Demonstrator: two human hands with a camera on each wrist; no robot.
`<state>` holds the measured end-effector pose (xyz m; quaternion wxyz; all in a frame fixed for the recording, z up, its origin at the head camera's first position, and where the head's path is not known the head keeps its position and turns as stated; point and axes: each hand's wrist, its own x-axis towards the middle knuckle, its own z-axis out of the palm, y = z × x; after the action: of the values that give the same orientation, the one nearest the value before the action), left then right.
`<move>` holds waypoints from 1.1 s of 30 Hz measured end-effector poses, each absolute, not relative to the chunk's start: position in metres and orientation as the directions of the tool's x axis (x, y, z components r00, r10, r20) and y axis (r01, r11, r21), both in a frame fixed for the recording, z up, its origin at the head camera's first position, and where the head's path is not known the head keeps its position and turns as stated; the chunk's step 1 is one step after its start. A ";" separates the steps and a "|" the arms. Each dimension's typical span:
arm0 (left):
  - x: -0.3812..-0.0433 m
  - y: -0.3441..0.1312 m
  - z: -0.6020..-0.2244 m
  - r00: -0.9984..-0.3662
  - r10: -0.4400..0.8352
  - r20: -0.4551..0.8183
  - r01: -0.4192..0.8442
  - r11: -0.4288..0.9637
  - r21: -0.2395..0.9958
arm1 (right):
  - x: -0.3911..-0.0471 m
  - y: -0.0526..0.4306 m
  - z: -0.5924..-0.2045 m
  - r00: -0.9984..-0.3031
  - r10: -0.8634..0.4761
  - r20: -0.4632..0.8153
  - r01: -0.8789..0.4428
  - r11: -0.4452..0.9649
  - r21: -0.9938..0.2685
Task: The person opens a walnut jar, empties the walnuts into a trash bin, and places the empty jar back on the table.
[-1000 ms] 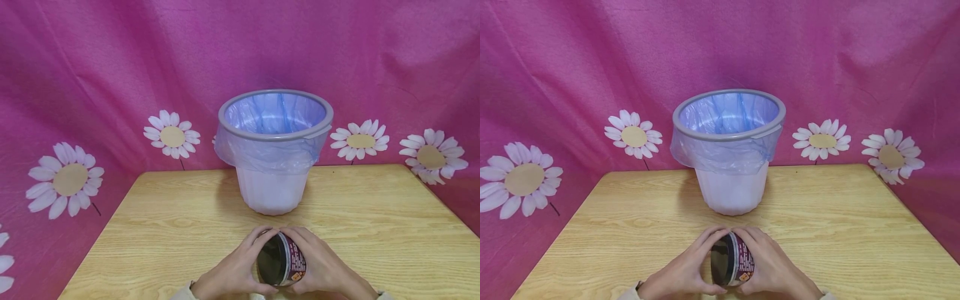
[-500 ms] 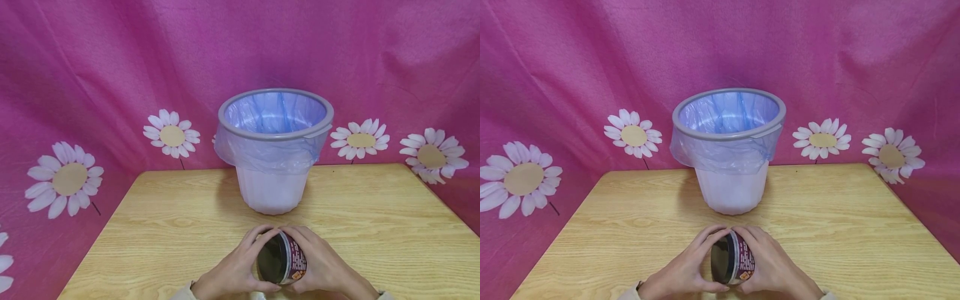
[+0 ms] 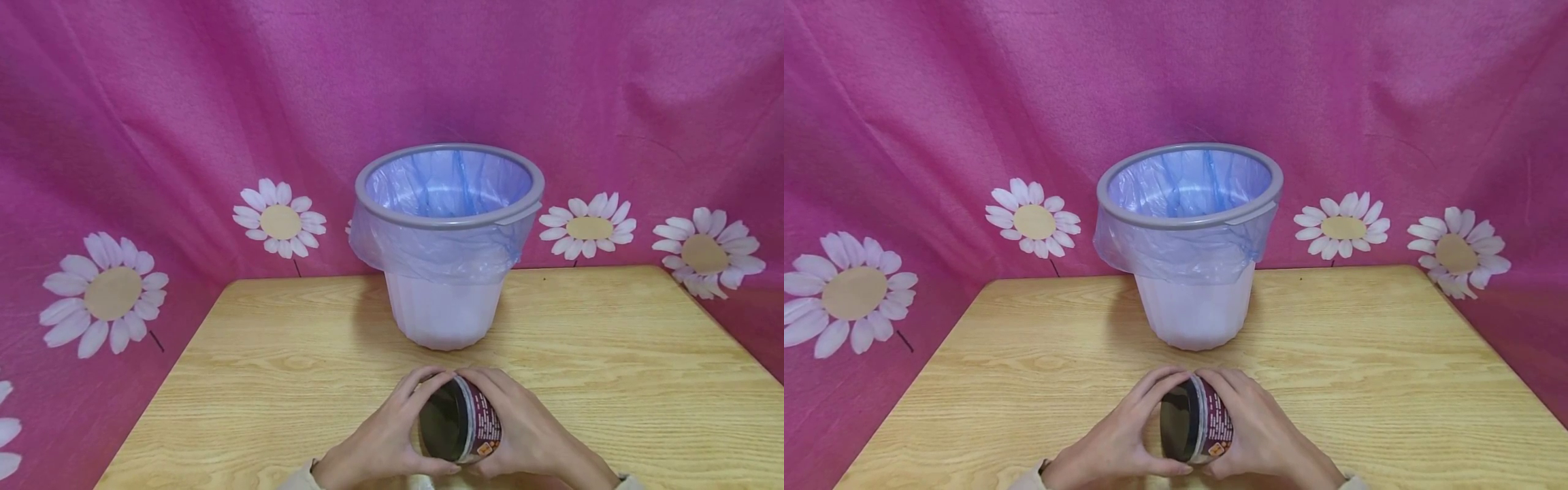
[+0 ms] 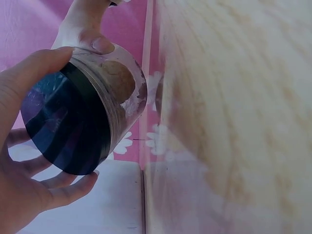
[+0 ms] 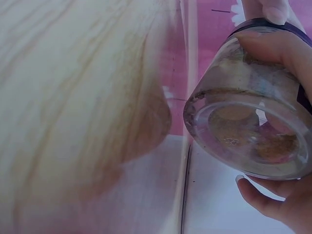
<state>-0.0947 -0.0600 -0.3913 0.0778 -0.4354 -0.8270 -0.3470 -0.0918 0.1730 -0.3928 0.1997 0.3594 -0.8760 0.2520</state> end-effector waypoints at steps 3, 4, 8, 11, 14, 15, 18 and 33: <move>-0.095 -0.060 -0.391 -0.607 0.662 0.439 0.777 0.379 0.503 | -0.092 0.173 -0.392 -0.660 -0.531 0.531 -0.732 0.612 -0.298; -0.095 -0.060 -0.391 -0.610 0.661 0.436 0.774 0.379 0.507 | -0.092 0.173 -0.392 -0.661 -0.531 0.530 -0.732 0.613 -0.298; -0.095 -0.060 -0.391 -0.611 0.661 0.436 0.773 0.381 0.507 | -0.092 0.173 -0.392 -0.663 -0.530 0.529 -0.731 0.612 -0.303; -0.095 -0.060 -0.390 -0.616 0.660 0.430 0.767 0.380 0.517 | -0.092 0.173 -0.392 -0.661 -0.531 0.531 -0.733 0.609 -0.303; -0.094 -0.060 -0.390 -0.627 0.656 0.420 0.756 0.381 0.532 | -0.092 0.173 -0.392 -0.659 -0.531 0.533 -0.735 0.607 -0.304; -0.094 -0.060 -0.390 -0.632 0.655 0.415 0.750 0.381 0.540 | -0.092 0.173 -0.392 -0.658 -0.531 0.533 -0.735 0.606 -0.304; -0.094 -0.061 -0.391 -0.635 0.653 0.413 0.747 0.382 0.544 | -0.092 0.173 -0.393 -0.658 -0.530 0.534 -0.735 0.606 -0.304; -0.094 -0.061 -0.392 -0.637 0.644 0.424 0.749 0.385 0.539 | -0.092 0.174 -0.393 -0.658 -0.529 0.535 -0.733 0.611 -0.298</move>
<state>-0.0941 -0.0605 -0.3917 0.0724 -0.4201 -0.8290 -0.3620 -0.0921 0.1736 -0.3925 0.2013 0.3610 -0.8746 0.2536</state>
